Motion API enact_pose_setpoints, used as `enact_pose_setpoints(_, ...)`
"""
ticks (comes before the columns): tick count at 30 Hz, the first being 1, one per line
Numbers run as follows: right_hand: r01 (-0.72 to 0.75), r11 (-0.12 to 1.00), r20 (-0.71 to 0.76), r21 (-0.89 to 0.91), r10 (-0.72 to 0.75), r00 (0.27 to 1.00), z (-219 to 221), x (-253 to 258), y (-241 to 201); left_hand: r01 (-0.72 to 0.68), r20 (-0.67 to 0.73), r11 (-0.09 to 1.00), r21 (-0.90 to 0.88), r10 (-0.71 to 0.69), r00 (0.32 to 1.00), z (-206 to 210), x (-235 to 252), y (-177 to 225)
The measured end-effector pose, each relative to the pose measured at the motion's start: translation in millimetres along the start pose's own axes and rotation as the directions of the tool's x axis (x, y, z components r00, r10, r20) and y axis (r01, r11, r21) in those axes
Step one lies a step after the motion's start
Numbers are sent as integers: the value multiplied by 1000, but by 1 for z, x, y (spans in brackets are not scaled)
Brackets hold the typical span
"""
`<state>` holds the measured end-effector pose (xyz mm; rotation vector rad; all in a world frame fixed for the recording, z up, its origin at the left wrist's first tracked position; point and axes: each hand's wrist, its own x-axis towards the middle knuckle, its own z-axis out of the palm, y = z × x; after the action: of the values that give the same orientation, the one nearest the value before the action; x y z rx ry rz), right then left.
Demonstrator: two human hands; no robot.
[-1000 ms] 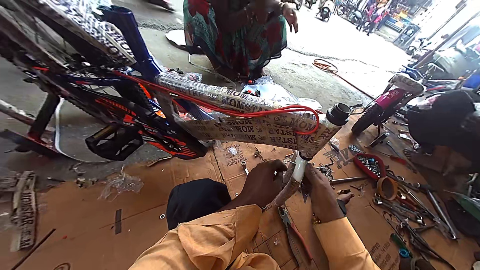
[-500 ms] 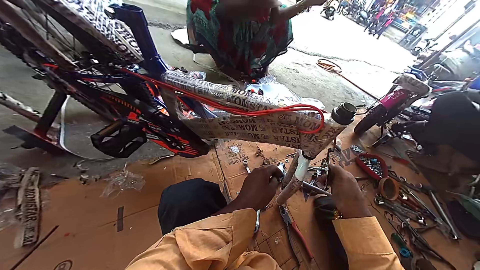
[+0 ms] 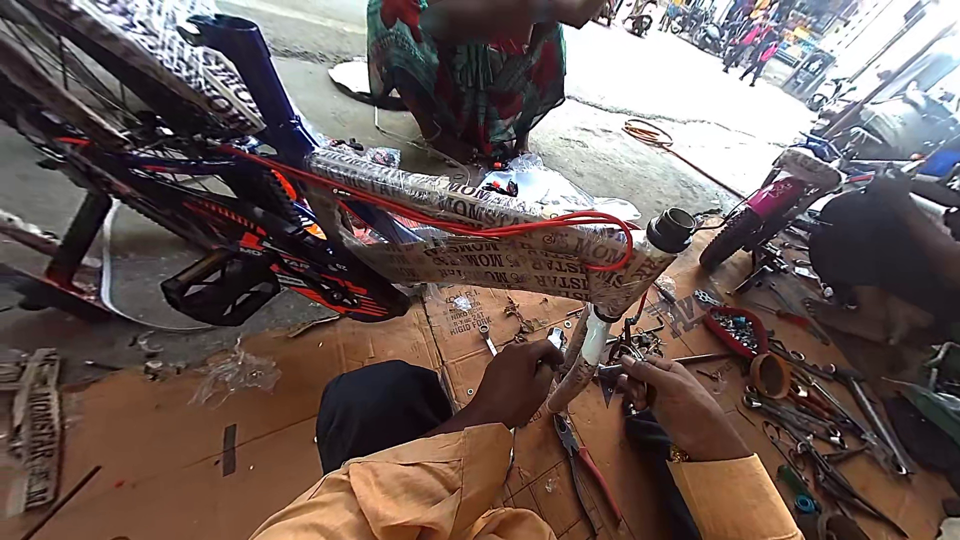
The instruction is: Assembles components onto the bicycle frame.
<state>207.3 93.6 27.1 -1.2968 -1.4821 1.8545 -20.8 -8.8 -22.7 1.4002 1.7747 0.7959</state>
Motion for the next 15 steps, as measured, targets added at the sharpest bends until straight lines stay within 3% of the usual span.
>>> enact_pose_setpoints(3, 54, 998, -67, 16, -53, 996, 5, -2, 0, -43, -69, 999, -23, 41, 997, -5, -4, 5)
enact_pose_setpoints(5, 137, 990, -176, -34, -141, 974, 0, -1, -5, -219, -252, 975, 23, 217, 943, -10, -12, 13)
enact_pose_setpoints(8, 268, 916, -319, -298, -360, 877, -20, -4, -28, -529, -515, 805, 268, 584, 627, -30, -12, 33)
enact_pose_setpoints(9, 290, 864, -350, -411, -443, 825, -28, -7, -40, -560, -551, 758, 334, 639, 536, -43, -11, 43)
enact_pose_setpoints(11, 269, 737, -378, -620, -581, 721, -37, -21, -67, -531, -595, 726, 437, 676, 435, -70, -5, 61)
enact_pose_setpoints(13, 218, 583, -352, -782, -703, 618, -36, -44, -92, -481, -605, 724, 494, 684, 408, -92, 7, 71)
enact_pose_setpoints(15, 213, 443, -282, -871, -806, 521, -31, -64, -105, -452, -568, 738, 502, 675, 471, -101, 20, 72)
